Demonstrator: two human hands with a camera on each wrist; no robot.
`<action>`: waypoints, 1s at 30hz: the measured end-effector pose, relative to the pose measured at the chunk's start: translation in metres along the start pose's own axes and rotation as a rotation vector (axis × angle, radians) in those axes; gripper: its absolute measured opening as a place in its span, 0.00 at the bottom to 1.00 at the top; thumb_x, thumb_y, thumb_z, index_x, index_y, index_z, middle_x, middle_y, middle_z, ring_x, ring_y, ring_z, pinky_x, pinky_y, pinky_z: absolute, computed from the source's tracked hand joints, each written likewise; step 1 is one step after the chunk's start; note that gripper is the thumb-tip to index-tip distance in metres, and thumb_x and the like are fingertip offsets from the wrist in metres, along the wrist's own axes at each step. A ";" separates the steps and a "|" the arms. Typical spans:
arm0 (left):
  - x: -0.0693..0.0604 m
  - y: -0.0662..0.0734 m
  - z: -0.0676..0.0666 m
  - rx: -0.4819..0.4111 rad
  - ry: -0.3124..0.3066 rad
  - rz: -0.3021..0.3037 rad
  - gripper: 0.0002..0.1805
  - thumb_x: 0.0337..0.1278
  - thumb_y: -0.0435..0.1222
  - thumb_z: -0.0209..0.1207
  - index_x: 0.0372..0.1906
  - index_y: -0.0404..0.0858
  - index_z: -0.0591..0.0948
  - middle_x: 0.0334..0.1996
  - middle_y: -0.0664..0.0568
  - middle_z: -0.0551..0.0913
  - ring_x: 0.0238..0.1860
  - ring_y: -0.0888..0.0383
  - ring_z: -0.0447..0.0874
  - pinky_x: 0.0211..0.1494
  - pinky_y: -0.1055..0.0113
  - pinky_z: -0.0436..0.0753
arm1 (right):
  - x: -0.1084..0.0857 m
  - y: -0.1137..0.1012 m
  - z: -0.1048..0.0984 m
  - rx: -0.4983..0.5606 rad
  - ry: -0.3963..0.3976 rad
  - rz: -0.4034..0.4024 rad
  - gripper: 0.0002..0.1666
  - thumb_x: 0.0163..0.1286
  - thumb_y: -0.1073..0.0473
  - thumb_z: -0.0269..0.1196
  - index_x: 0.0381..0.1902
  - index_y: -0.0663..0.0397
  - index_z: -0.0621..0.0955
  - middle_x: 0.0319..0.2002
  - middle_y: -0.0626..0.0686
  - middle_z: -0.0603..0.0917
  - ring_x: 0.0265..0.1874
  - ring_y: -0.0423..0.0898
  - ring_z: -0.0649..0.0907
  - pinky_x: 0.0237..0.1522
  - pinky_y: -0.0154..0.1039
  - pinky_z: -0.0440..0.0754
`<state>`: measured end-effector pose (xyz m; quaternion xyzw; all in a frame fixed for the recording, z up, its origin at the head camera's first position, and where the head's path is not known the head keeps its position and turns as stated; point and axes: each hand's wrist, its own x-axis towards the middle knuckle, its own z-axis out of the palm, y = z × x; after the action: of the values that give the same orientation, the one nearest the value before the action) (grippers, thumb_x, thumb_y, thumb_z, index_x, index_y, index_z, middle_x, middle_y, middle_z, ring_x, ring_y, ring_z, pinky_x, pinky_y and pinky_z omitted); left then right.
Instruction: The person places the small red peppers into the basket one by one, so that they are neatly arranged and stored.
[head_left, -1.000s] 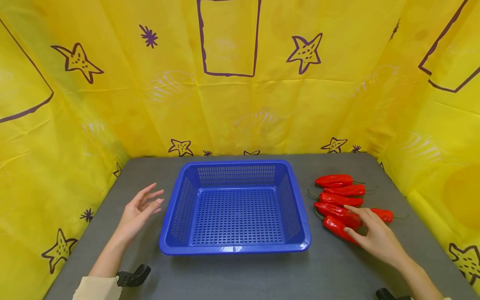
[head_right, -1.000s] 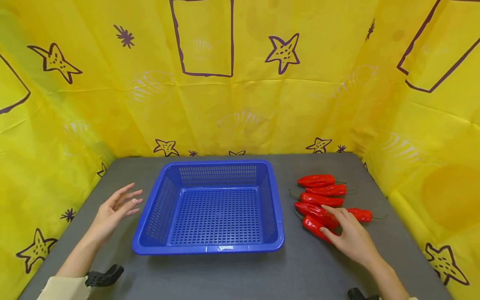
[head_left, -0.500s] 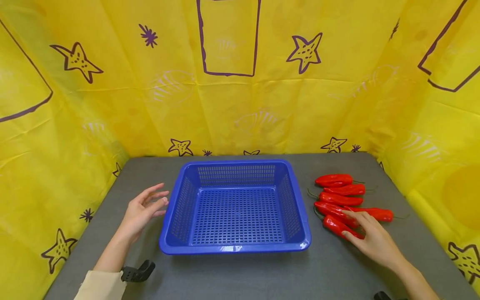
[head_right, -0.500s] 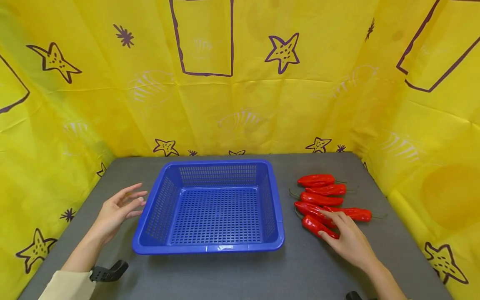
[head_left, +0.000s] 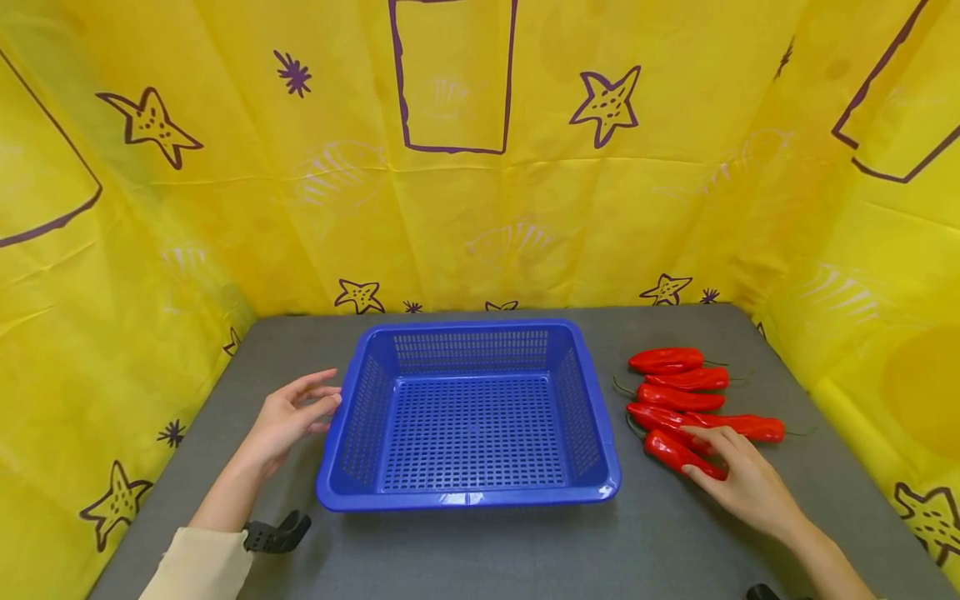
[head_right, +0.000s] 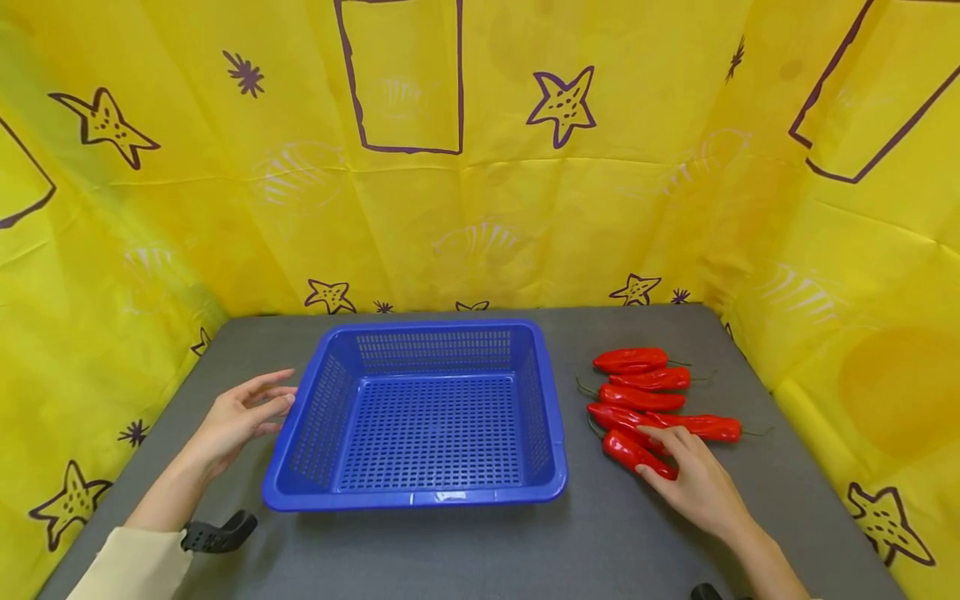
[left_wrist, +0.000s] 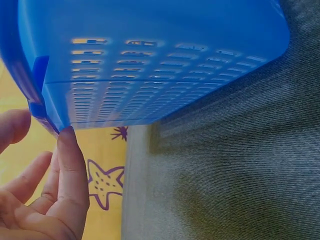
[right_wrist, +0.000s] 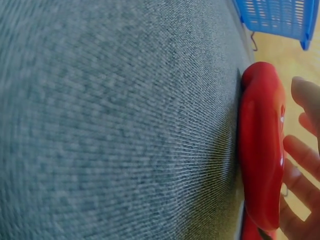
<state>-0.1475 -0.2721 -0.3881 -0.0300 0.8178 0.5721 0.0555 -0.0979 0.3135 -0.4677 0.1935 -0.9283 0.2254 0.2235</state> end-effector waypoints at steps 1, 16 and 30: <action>0.001 0.000 0.000 0.005 -0.004 -0.006 0.34 0.56 0.43 0.60 0.65 0.35 0.64 0.51 0.37 0.76 0.37 0.63 0.83 0.40 0.62 0.84 | 0.000 0.000 0.000 -0.001 0.003 -0.005 0.37 0.35 0.63 0.76 0.49 0.50 0.79 0.35 0.44 0.77 0.33 0.37 0.72 0.35 0.24 0.70; 0.004 0.000 0.002 0.017 -0.066 -0.050 0.33 0.57 0.39 0.60 0.66 0.35 0.64 0.49 0.37 0.77 0.33 0.61 0.83 0.38 0.62 0.83 | -0.004 -0.001 0.003 -0.072 0.002 -0.013 0.34 0.35 0.61 0.76 0.46 0.51 0.81 0.36 0.44 0.78 0.34 0.42 0.73 0.36 0.34 0.70; 0.004 -0.002 0.003 0.009 -0.077 -0.075 0.33 0.56 0.40 0.60 0.66 0.37 0.64 0.44 0.42 0.79 0.35 0.57 0.83 0.38 0.60 0.83 | -0.007 -0.004 0.007 -0.086 -0.053 0.020 0.32 0.38 0.60 0.75 0.46 0.50 0.81 0.37 0.48 0.79 0.35 0.50 0.79 0.35 0.52 0.79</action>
<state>-0.1514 -0.2697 -0.3913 -0.0381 0.8158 0.5668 0.1084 -0.0929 0.3083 -0.4752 0.1802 -0.9447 0.1825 0.2045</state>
